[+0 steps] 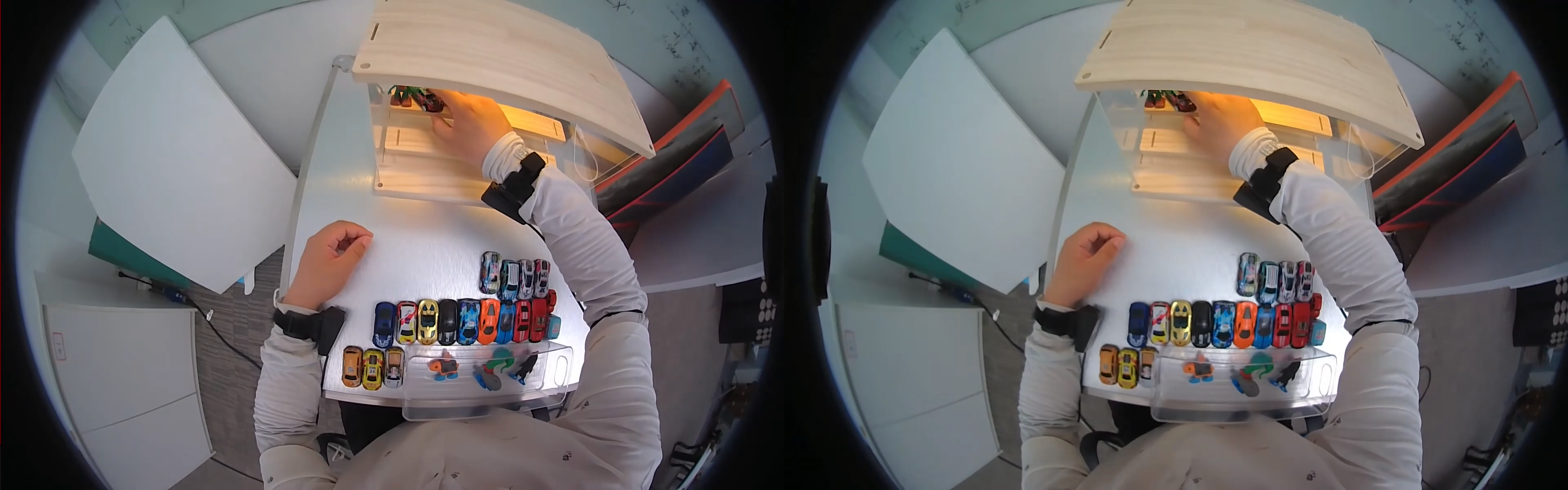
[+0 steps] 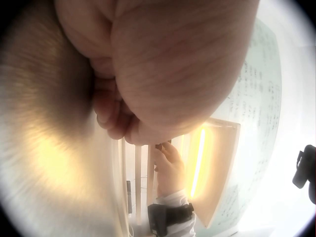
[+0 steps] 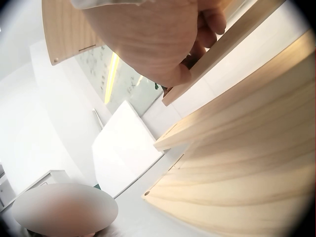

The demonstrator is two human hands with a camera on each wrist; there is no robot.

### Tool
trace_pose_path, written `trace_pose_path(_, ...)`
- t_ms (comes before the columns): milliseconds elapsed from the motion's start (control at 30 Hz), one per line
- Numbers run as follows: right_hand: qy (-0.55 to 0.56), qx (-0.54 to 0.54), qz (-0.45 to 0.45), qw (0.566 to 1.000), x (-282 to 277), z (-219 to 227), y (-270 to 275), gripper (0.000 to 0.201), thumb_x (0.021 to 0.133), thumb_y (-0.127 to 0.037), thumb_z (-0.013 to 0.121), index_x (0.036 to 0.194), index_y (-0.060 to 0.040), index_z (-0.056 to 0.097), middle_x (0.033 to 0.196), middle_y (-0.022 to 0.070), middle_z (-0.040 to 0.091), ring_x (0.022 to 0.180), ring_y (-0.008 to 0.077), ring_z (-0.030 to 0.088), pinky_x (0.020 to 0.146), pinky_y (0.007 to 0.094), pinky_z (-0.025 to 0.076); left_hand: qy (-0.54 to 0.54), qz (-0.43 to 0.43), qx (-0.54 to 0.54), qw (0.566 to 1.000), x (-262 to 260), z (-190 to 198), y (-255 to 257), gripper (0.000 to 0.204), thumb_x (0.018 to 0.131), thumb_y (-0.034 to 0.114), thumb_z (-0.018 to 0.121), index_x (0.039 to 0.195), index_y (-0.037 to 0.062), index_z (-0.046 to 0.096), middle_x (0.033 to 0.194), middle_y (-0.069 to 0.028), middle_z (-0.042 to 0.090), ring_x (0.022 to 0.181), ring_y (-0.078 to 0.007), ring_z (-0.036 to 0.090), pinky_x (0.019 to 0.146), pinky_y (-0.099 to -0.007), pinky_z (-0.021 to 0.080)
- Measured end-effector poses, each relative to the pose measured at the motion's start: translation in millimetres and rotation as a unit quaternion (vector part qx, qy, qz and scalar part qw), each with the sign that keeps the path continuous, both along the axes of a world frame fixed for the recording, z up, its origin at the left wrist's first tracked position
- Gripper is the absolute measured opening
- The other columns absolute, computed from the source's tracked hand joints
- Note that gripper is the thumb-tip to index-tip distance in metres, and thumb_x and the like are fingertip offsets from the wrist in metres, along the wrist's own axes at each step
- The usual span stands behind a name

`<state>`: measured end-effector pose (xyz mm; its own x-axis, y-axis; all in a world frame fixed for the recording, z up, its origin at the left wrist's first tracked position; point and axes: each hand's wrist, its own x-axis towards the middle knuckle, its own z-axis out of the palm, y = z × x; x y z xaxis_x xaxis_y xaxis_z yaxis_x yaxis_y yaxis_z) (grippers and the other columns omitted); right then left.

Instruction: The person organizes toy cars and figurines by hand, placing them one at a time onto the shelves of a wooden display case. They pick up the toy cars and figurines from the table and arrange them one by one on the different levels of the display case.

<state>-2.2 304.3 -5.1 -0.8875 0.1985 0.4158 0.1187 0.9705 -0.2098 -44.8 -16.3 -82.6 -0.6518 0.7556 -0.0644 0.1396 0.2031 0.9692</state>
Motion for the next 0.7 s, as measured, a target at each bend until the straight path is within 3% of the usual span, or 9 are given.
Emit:
trace_pose_path(133,-0.003,0.007,-0.003,1.000,4,1,2,0.038,0.089,-0.022,0.064,0.123,-0.0047,0.061,0.094,0.0199,0.072,0.083,0.0410,0.068,0.079,0.0482,0.055,0.000,0.000,0.005,1.000,1,3,0,0.014,0.097,0.012,0.069,0.106,0.0009,0.070,0.096,-0.0032,0.071,0.087,-0.0097,0.065,0.078,-0.0255,0.052)
trace_pose_path(233,-0.035,0.003,-0.021,0.999,11,4,1,0.043,0.090,-0.023,0.064,0.128,-0.0032,0.059,0.101,0.0204,0.072,0.093,0.0405,0.068,0.086,0.0464,0.054,0.001,0.000,0.002,1.000,1,4,0,0.014,0.097,0.012,0.069,0.106,0.0007,0.070,0.096,-0.0033,0.071,0.087,-0.0096,0.065,0.077,-0.0254,0.052)
trace_pose_path(433,0.028,-0.002,0.001,1.000,42,7,2,0.048,0.090,-0.022,0.066,0.132,-0.0019,0.059,0.117,0.0178,0.069,0.111,0.0375,0.065,0.099,0.0419,0.050,0.008,-0.004,0.013,1.000,2,5,0,0.014,0.097,0.011,0.068,0.106,0.0005,0.069,0.095,-0.0028,0.071,0.086,-0.0087,0.064,0.076,-0.0246,0.051)
trace_pose_path(533,0.036,-0.008,0.007,0.999,69,8,-1,0.043,0.090,-0.021,0.066,0.127,-0.0011,0.060,0.113,0.0204,0.068,0.108,0.0396,0.063,0.094,0.0459,0.052,0.006,-0.003,0.015,1.000,3,6,0,0.013,0.097,0.011,0.068,0.105,0.0005,0.069,0.093,-0.0024,0.070,0.085,-0.0080,0.063,0.075,-0.0242,0.051)
trace_pose_path(633,-0.033,-0.074,-0.021,0.996,99,14,-5,0.042,0.091,-0.022,0.065,0.127,-0.0005,0.061,0.113,0.0193,0.069,0.108,0.0392,0.064,0.095,0.0457,0.051,0.012,-0.003,0.015,1.000,3,6,0,0.013,0.097,0.011,0.068,0.105,0.0005,0.069,0.091,-0.0016,0.070,0.083,-0.0072,0.062,0.074,-0.0239,0.051)
trace_pose_path(700,-0.038,-0.096,-0.014,0.995,123,18,-12,0.042,0.091,-0.021,0.067,0.128,-0.0016,0.061,0.112,0.0159,0.069,0.094,0.0313,0.065,0.086,0.0400,0.053,0.023,-0.003,0.013,1.000,3,7,0,0.013,0.097,0.011,0.068,0.105,0.0003,0.069,0.090,-0.0007,0.069,0.081,-0.0065,0.060,0.072,-0.0237,0.050)
